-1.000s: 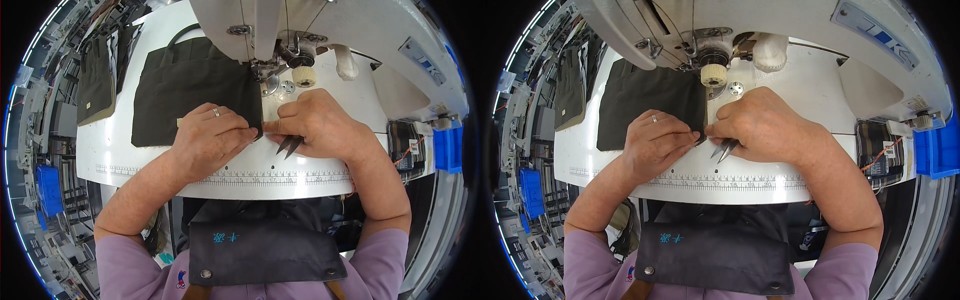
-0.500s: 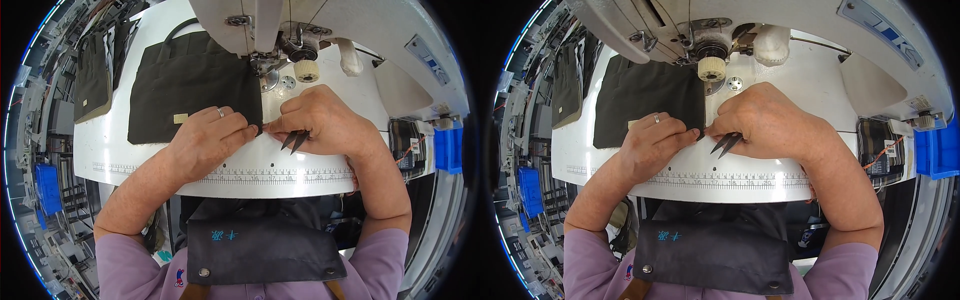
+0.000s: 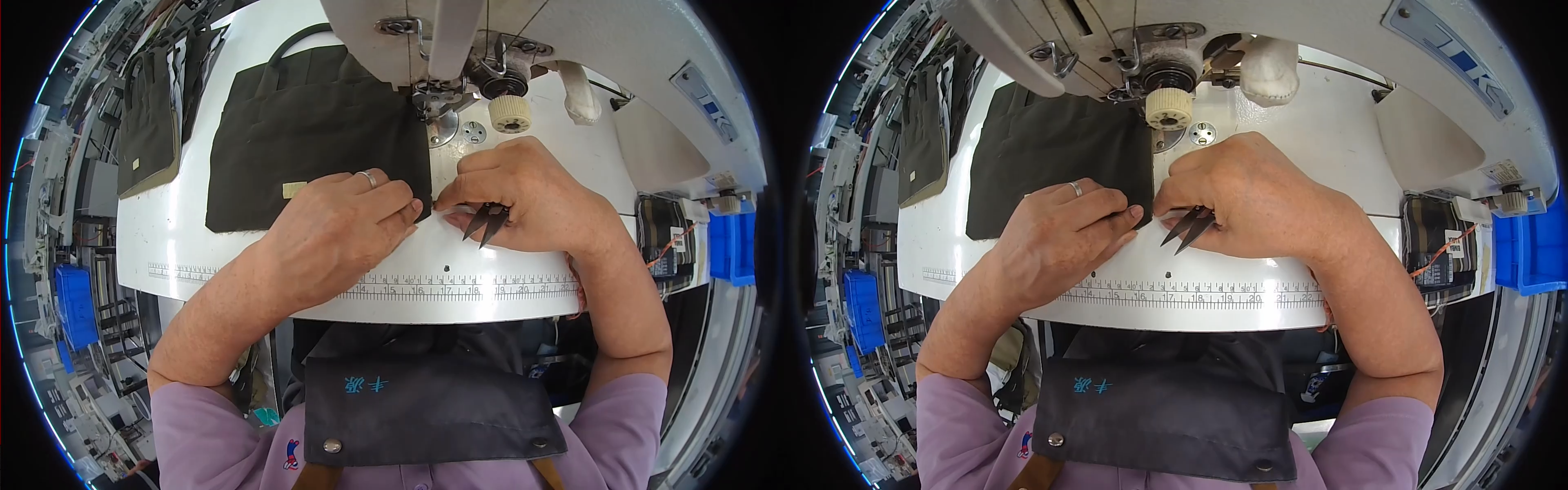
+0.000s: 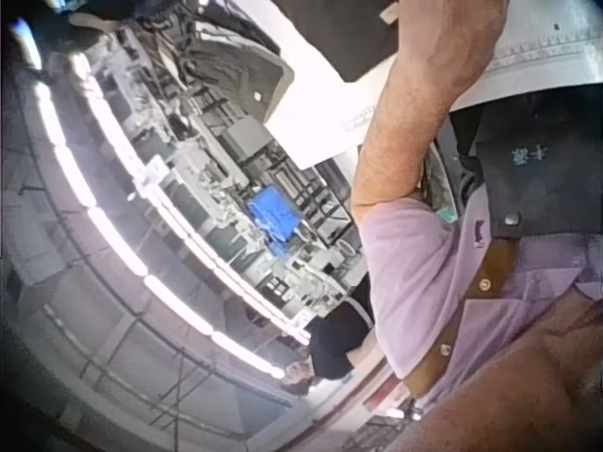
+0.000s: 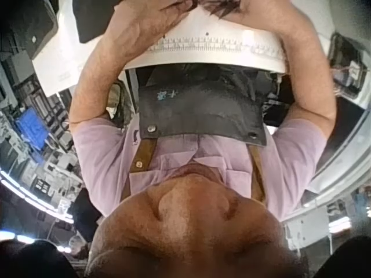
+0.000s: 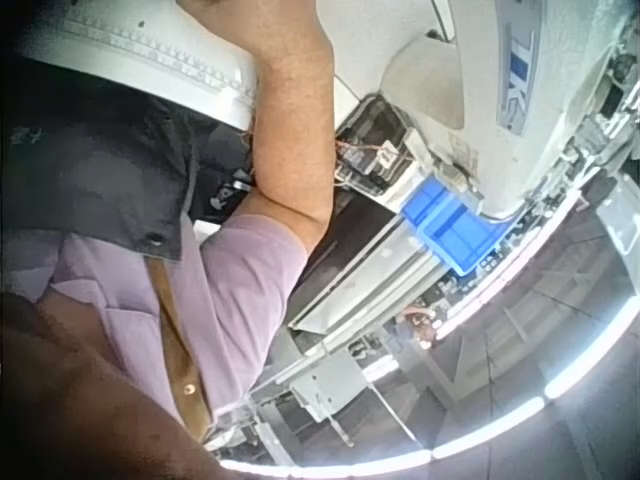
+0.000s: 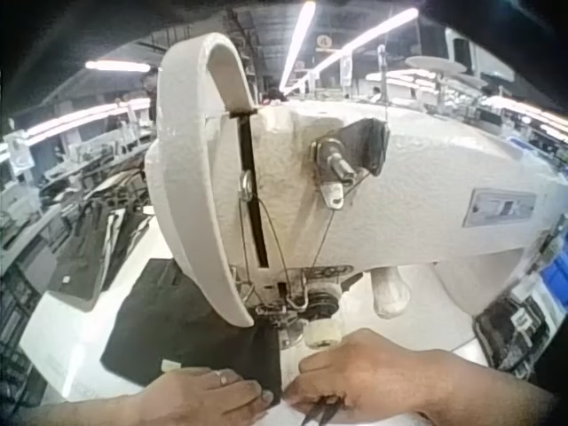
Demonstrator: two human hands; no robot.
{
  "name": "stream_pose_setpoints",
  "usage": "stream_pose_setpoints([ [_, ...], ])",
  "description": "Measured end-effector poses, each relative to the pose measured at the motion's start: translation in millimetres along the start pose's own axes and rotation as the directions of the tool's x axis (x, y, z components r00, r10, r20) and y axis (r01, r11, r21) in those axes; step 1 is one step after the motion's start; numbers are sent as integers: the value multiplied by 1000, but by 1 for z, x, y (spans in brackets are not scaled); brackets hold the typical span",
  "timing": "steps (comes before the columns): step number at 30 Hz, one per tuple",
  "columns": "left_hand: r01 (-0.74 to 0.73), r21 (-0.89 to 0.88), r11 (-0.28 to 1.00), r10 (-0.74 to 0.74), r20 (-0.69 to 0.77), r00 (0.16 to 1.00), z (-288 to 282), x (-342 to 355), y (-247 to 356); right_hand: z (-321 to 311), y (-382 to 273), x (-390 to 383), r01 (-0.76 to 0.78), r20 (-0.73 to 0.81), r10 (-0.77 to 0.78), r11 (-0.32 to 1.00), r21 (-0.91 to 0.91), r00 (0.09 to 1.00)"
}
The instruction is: Sew the seams and components of a green fabric bag using an industrial sewing machine.
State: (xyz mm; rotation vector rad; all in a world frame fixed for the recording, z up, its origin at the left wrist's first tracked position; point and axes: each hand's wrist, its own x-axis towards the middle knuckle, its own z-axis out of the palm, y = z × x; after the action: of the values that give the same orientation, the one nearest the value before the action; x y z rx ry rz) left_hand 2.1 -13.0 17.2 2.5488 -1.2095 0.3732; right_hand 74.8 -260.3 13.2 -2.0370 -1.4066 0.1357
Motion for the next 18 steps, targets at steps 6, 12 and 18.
stream_pose_setpoints([
  [6, 3, -129, 992, -30, -206, 978, 19, -2, -10, 8, -2, 5, 91, -134, -109, 987, -129, 985],
  [12, 108, -299, 948, -200, -298, 933, 19, -3, -11, 21, -5, 10, 193, -252, -313, 893, -407, 916],
  [18, 41, -129, 991, -74, -257, 964, 4, -4, -13, 25, -6, 11, 241, -243, -375, 863, -445, 895],
])
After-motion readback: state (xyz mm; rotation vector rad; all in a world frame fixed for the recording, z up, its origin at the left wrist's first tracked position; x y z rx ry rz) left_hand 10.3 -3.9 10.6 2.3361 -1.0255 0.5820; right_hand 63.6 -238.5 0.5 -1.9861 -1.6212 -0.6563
